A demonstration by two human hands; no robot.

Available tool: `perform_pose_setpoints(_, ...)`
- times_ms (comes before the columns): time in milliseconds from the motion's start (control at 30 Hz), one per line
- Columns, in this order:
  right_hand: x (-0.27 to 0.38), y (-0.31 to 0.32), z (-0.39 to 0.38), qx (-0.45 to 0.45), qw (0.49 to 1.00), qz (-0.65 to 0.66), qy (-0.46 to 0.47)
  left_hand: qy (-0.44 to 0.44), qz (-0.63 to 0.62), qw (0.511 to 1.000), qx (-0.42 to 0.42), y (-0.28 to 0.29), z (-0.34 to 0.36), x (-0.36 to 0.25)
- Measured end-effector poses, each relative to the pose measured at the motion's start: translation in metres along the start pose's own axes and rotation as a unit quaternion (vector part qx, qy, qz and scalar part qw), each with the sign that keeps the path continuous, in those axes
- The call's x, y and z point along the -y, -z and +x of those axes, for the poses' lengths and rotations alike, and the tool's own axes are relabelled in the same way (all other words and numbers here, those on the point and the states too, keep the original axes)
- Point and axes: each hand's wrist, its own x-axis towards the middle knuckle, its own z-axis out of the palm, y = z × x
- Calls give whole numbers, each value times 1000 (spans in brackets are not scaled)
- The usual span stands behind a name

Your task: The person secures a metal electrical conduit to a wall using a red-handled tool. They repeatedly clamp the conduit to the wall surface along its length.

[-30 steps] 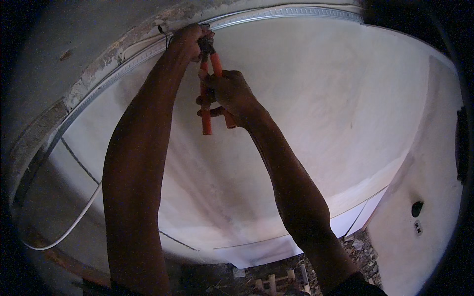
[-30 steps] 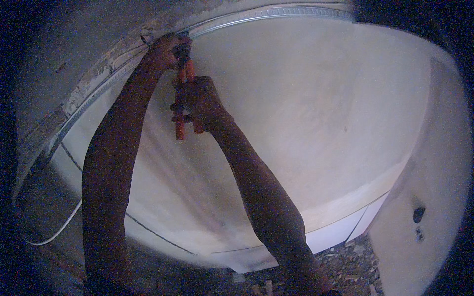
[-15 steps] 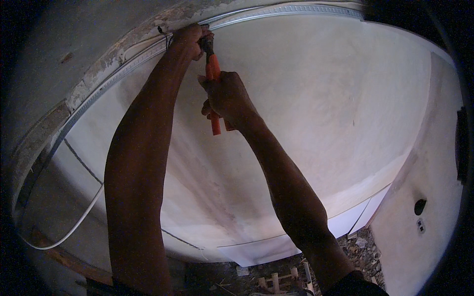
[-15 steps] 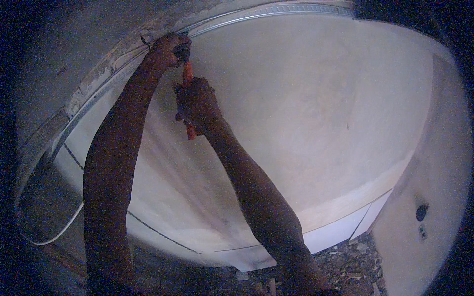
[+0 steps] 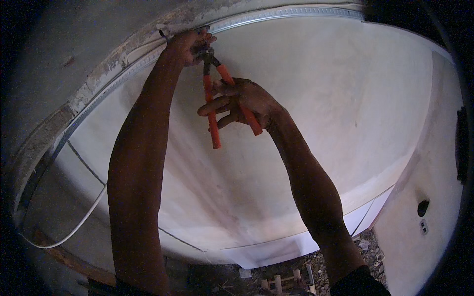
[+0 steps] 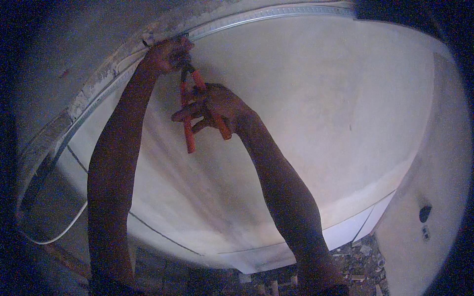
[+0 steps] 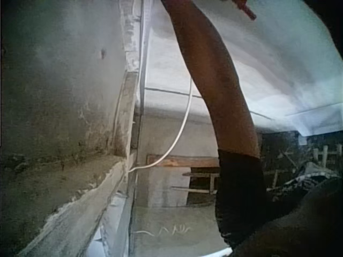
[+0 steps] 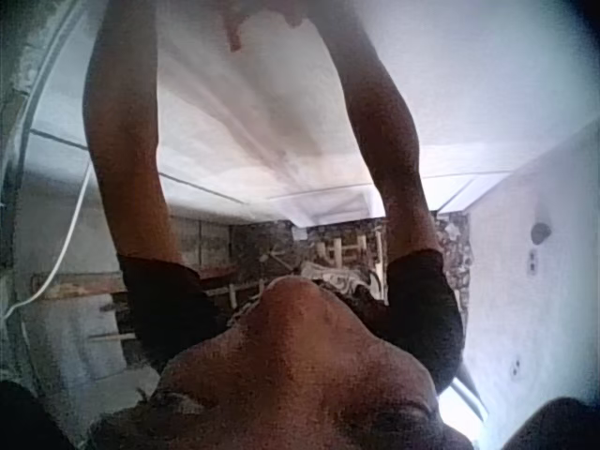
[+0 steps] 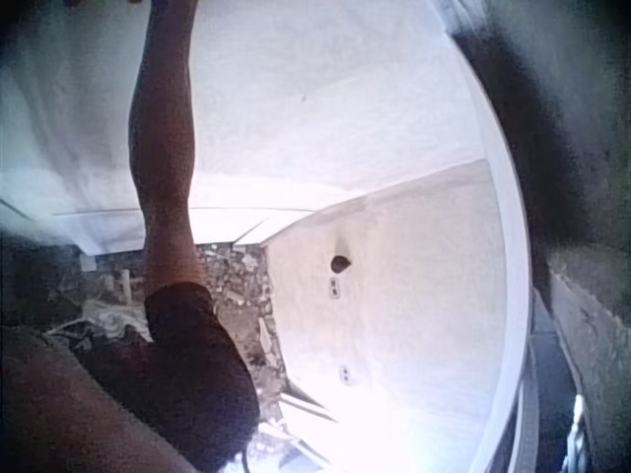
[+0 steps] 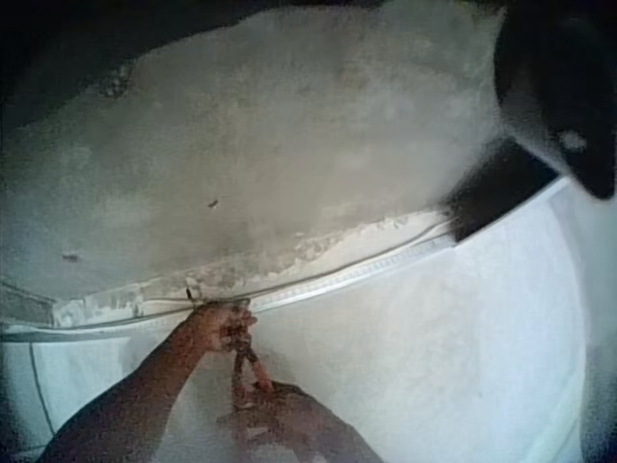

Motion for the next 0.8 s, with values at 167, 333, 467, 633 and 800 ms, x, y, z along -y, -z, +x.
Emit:
perform_pose_setpoints(167, -3, 14, 10, 92, 992, 68, 62, -1, 28, 1000, 1, -4, -4, 1)
perform_pose_setpoints(333, -4, 13, 13, 87, 986, 131, 55, 8, 26, 1000, 0, -10, -21, -3)
perform_pose_setpoints(467, -8, 11, 12, 89, 980, 165, 61, 8, -1, 1000, 27, -6, -14, -1)
perform_pose_setpoints(633, -12, 8, 13, 67, 974, 206, 69, -5, -19, 999, 47, 4, -6, 4)
perform_pose_setpoints(800, -7, 7, 15, 80, 975, 193, 69, 10, 22, 998, 50, 5, -7, 0)
